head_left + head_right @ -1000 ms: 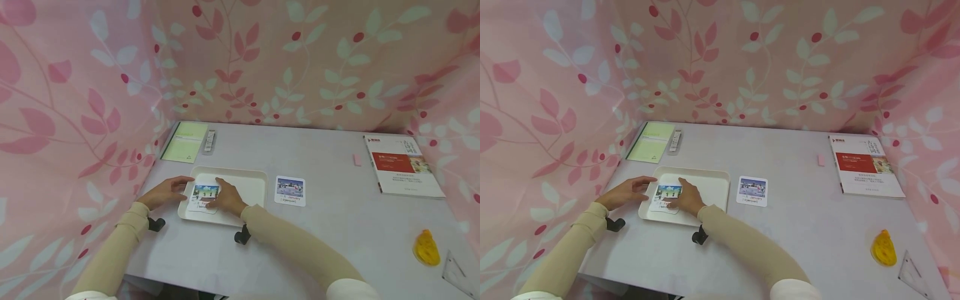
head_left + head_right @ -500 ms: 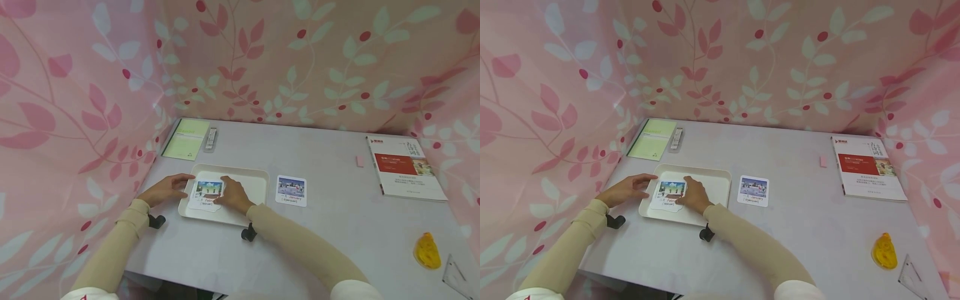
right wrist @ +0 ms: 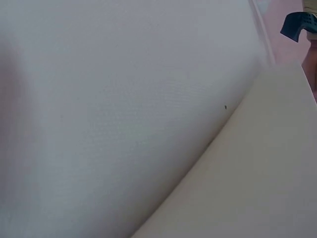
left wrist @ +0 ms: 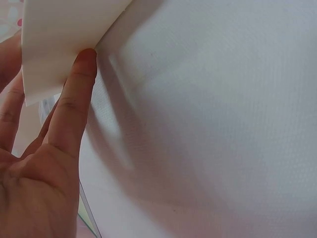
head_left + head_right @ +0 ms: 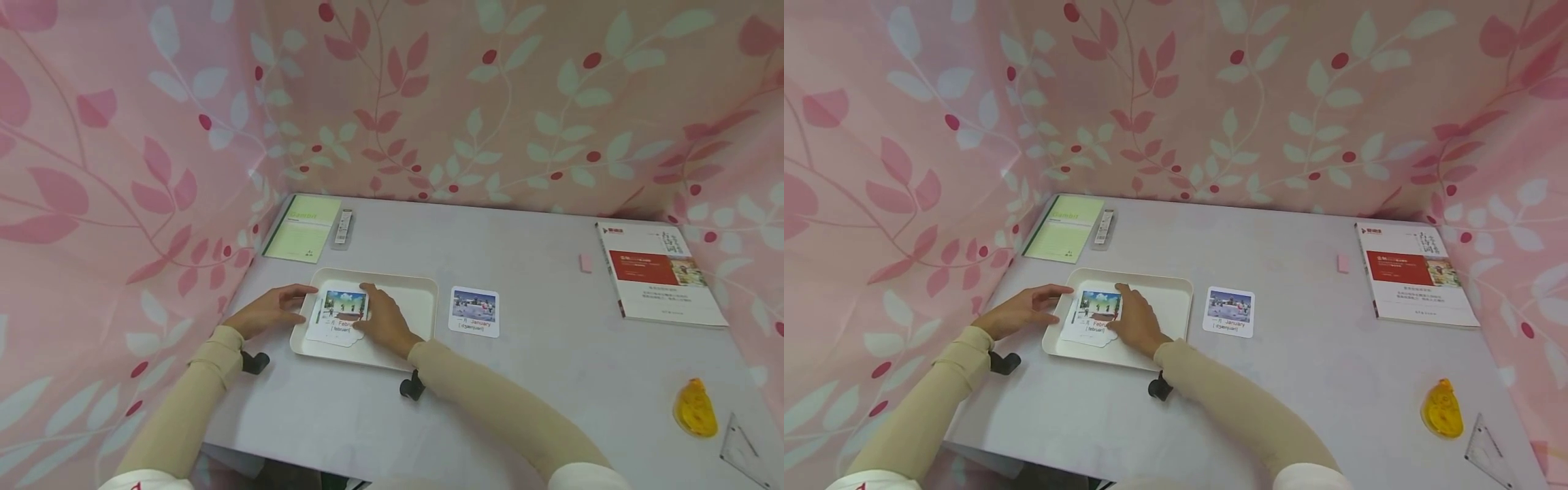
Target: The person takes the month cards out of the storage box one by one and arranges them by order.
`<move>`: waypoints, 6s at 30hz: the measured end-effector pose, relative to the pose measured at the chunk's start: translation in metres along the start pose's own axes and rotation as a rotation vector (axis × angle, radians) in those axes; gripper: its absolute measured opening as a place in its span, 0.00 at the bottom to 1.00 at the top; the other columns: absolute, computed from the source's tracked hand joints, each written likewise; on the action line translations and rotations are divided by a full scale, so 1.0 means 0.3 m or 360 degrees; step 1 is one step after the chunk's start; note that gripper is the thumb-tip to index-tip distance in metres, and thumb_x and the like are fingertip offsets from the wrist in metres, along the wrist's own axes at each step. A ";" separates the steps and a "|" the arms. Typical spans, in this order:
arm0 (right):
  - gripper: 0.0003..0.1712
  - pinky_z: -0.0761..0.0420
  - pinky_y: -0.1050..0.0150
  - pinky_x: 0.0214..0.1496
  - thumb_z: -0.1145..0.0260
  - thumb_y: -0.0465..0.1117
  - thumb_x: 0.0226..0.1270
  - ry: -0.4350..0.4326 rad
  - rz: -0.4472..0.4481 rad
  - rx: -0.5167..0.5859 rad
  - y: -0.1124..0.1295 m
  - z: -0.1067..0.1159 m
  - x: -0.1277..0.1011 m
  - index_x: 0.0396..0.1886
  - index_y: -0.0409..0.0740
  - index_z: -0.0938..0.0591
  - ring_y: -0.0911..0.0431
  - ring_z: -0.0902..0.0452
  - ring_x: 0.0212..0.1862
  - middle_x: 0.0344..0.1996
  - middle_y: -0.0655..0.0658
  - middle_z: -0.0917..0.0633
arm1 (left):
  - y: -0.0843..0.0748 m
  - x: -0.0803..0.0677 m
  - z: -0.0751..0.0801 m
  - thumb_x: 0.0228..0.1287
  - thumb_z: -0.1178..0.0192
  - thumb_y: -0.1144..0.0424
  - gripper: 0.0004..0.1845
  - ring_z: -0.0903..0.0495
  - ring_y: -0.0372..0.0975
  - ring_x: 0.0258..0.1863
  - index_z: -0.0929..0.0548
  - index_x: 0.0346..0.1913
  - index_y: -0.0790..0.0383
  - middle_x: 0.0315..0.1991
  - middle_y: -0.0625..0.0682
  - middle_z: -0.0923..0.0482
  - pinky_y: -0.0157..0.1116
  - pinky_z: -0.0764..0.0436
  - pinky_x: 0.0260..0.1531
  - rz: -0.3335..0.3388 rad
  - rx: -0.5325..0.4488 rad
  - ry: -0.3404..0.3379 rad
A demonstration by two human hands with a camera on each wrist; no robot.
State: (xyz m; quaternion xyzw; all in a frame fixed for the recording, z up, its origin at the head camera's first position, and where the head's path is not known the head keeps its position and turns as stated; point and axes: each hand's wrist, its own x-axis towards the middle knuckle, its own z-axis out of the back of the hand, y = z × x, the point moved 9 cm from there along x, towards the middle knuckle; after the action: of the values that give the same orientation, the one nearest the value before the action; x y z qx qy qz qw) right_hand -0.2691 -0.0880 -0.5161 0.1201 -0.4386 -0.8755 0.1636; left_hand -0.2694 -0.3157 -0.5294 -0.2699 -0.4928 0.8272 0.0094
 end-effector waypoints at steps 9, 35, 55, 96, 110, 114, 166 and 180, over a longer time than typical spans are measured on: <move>0.50 0.20 0.57 0.53 0.17 0.43 0.55 -0.0023 -0.0046 0.0058 -0.033 0.072 0.007 0.75 0.38 0.31 0.52 0.20 0.43 0.49 0.41 0.15 | 0.001 0.008 -0.009 0.59 0.28 0.71 0.38 0.46 0.58 0.78 0.28 0.73 0.56 0.78 0.60 0.41 0.61 0.51 0.75 -0.0030 -0.0028 0.0021; 0.53 0.20 0.47 0.52 0.24 0.56 0.62 0.0039 -0.0541 0.0061 -0.758 0.881 -0.441 0.81 0.49 0.38 0.37 0.31 0.60 0.65 0.33 0.31 | 0.002 -0.012 -0.006 0.61 0.29 0.69 0.38 0.45 0.59 0.78 0.29 0.74 0.57 0.78 0.61 0.41 0.62 0.46 0.73 -0.0047 0.0003 0.0018; 0.51 0.27 0.60 0.38 0.21 0.47 0.60 0.0081 -0.0319 -0.0273 -0.778 0.878 -0.456 0.78 0.40 0.35 0.48 0.28 0.41 0.55 0.32 0.22 | -0.002 -0.009 -0.013 0.62 0.29 0.69 0.37 0.46 0.60 0.78 0.29 0.74 0.57 0.79 0.60 0.43 0.62 0.43 0.72 -0.0059 0.0002 0.0023; 0.45 0.22 0.58 0.41 0.24 0.47 0.65 0.0083 -0.0086 -0.0366 -0.474 0.822 -0.257 0.77 0.45 0.34 0.47 0.27 0.44 0.55 0.35 0.25 | 0.000 -0.009 -0.010 0.64 0.30 0.67 0.37 0.47 0.59 0.78 0.31 0.75 0.56 0.79 0.60 0.44 0.61 0.40 0.72 -0.0040 0.0007 0.0019; 0.50 0.26 0.61 0.43 0.18 0.45 0.57 0.0494 -0.0009 0.0379 0.021 0.112 -0.035 0.78 0.53 0.31 0.51 0.27 0.44 0.50 0.37 0.21 | 0.010 0.001 -0.005 0.64 0.30 0.66 0.37 0.48 0.59 0.78 0.30 0.75 0.54 0.80 0.58 0.44 0.62 0.43 0.72 -0.0023 0.0016 0.0009; 0.54 0.24 0.60 0.41 0.15 0.47 0.52 0.0378 -0.0205 0.0287 0.016 0.003 -0.008 0.78 0.52 0.31 0.53 0.26 0.40 0.45 0.40 0.19 | 0.017 0.004 -0.005 0.64 0.30 0.67 0.37 0.47 0.59 0.78 0.30 0.75 0.53 0.79 0.58 0.44 0.62 0.43 0.73 -0.0042 0.0003 0.0025; 0.62 0.20 0.51 0.57 0.16 0.50 0.54 0.0157 -0.0117 0.0148 -0.144 0.227 -0.054 0.83 0.46 0.42 0.49 0.20 0.51 0.56 0.39 0.19 | 0.028 0.001 -0.013 0.61 0.29 0.69 0.39 0.46 0.58 0.78 0.30 0.76 0.54 0.79 0.60 0.43 0.60 0.41 0.73 -0.0008 -0.0097 0.0000; 0.63 0.25 0.37 0.59 0.23 0.60 0.59 0.0102 -0.0481 -0.0052 -0.743 0.900 -0.494 0.83 0.43 0.48 0.35 0.29 0.61 0.66 0.25 0.29 | 0.036 0.004 -0.012 0.61 0.30 0.68 0.39 0.44 0.59 0.77 0.30 0.76 0.56 0.78 0.61 0.41 0.57 0.32 0.68 -0.0028 -0.0060 -0.0009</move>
State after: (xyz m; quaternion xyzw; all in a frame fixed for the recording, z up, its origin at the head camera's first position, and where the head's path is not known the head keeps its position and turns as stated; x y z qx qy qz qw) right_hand -0.2689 0.2922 -0.5280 0.2099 -0.3957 -0.8929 0.0458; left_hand -0.2660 -0.3179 -0.5401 -0.2634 -0.5107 0.8184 0.0102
